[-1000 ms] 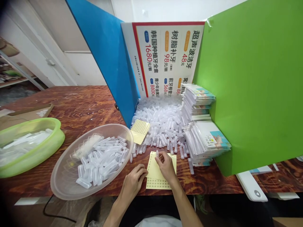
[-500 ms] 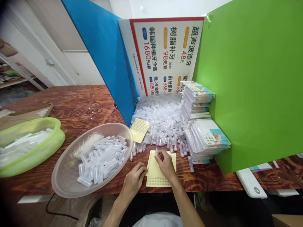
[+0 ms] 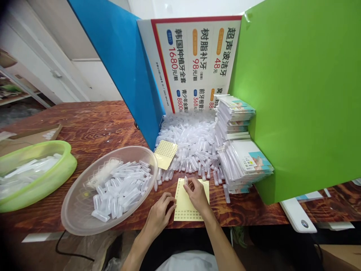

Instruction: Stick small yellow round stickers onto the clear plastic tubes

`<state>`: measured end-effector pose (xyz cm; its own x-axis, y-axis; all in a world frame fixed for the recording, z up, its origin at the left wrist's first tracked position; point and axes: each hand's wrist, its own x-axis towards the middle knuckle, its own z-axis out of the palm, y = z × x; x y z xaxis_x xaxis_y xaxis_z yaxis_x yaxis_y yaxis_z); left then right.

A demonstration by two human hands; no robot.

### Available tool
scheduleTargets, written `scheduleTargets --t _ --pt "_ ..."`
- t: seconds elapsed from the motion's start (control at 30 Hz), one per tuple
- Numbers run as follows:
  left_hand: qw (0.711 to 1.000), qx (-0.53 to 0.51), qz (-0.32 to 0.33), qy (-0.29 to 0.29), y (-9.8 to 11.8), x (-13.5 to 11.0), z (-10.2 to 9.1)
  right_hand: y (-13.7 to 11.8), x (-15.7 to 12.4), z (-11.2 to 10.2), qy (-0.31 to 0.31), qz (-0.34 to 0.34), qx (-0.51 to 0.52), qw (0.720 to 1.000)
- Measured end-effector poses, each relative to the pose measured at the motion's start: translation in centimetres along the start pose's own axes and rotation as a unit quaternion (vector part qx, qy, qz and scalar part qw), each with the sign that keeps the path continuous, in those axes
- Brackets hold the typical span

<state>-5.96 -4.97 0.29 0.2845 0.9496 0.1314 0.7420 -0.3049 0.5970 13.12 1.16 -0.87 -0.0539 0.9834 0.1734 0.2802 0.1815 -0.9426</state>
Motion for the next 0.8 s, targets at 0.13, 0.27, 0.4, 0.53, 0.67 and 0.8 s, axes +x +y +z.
scheduleTargets --t 0.13,0.27,0.4,0.53,0.67,0.8 --pt "1.000 -0.002 -0.004 -0.005 0.3 0.1 -0.2 0.0 0.0 0.0 -0.003 0.008 0.001 1.000" --pt "1.000 -0.003 -0.015 -0.010 0.5 0.3 -0.4 0.0 -0.1 0.0 -0.005 0.011 0.005 1.000" --pt "1.000 0.000 -0.025 -0.018 0.4 0.5 -0.4 0.1 -0.2 0.0 0.012 0.027 0.039 0.999" --pt "0.999 -0.007 -0.020 -0.030 0.3 0.9 -0.5 0.1 -0.3 0.0 0.013 0.029 0.064 0.997" --pt "0.998 -0.006 -0.032 -0.054 0.6 1.5 -1.1 -0.1 -0.2 -0.1 0.006 0.034 0.066 0.997" --pt "0.996 0.006 -0.032 -0.086 1.0 2.1 -1.7 0.0 -0.2 -0.1 0.001 0.037 0.069 0.997"
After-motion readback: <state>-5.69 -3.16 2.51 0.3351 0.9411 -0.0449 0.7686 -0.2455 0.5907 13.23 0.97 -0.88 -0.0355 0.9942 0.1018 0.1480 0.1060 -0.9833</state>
